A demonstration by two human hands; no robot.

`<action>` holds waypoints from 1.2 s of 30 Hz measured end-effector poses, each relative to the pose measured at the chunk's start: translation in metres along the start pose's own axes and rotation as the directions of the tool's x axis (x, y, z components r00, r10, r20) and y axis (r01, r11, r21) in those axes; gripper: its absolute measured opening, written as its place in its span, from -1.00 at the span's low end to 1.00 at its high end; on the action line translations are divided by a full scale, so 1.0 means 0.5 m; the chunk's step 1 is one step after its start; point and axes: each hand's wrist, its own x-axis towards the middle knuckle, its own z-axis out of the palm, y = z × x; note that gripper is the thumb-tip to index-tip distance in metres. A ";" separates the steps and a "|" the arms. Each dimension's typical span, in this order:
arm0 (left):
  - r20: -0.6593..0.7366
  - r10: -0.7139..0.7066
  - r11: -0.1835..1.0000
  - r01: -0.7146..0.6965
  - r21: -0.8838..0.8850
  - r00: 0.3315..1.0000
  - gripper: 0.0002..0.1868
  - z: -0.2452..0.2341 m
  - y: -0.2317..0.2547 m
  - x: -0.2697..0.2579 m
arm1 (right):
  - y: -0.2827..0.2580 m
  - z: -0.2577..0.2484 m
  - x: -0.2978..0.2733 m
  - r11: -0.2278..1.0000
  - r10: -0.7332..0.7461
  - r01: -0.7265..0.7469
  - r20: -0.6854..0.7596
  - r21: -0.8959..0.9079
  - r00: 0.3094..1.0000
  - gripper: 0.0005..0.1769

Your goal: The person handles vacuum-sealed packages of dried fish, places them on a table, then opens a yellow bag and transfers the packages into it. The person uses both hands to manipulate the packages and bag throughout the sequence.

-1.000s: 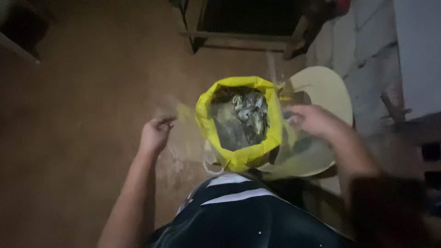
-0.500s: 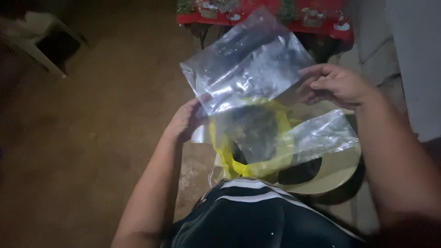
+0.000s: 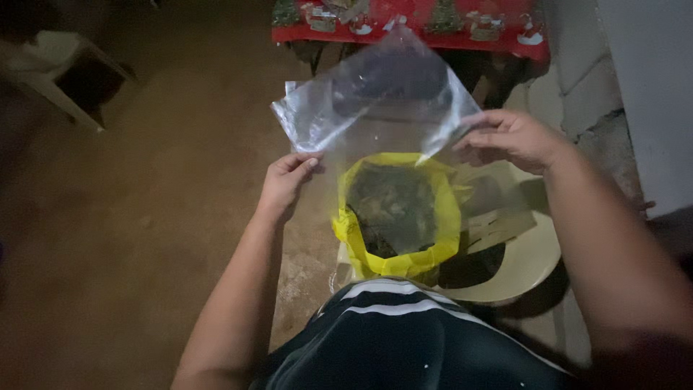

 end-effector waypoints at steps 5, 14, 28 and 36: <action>-0.036 -0.013 0.999 0.015 0.038 0.999 -0.77 0.021 0.011 0.003 | -0.011 0.019 -0.005 0.965 0.123 -0.165 -0.205 -0.203 0.971 -0.65; 0.016 -0.019 0.973 0.015 0.231 1.000 -0.57 0.065 0.061 -0.020 | 0.059 -0.079 -0.129 0.653 -0.097 -0.438 -0.642 -0.617 0.761 -0.65; 0.345 -0.049 0.975 -0.030 0.220 0.937 -0.52 0.181 0.084 -0.056 | 0.286 0.021 -0.083 0.332 0.497 -0.897 -0.754 -0.291 0.429 -0.57; 0.353 -0.129 0.973 0.050 0.224 0.927 -0.57 0.179 0.052 -0.086 | 0.482 0.024 -0.036 0.573 0.355 -0.759 -0.741 -0.310 0.570 -0.59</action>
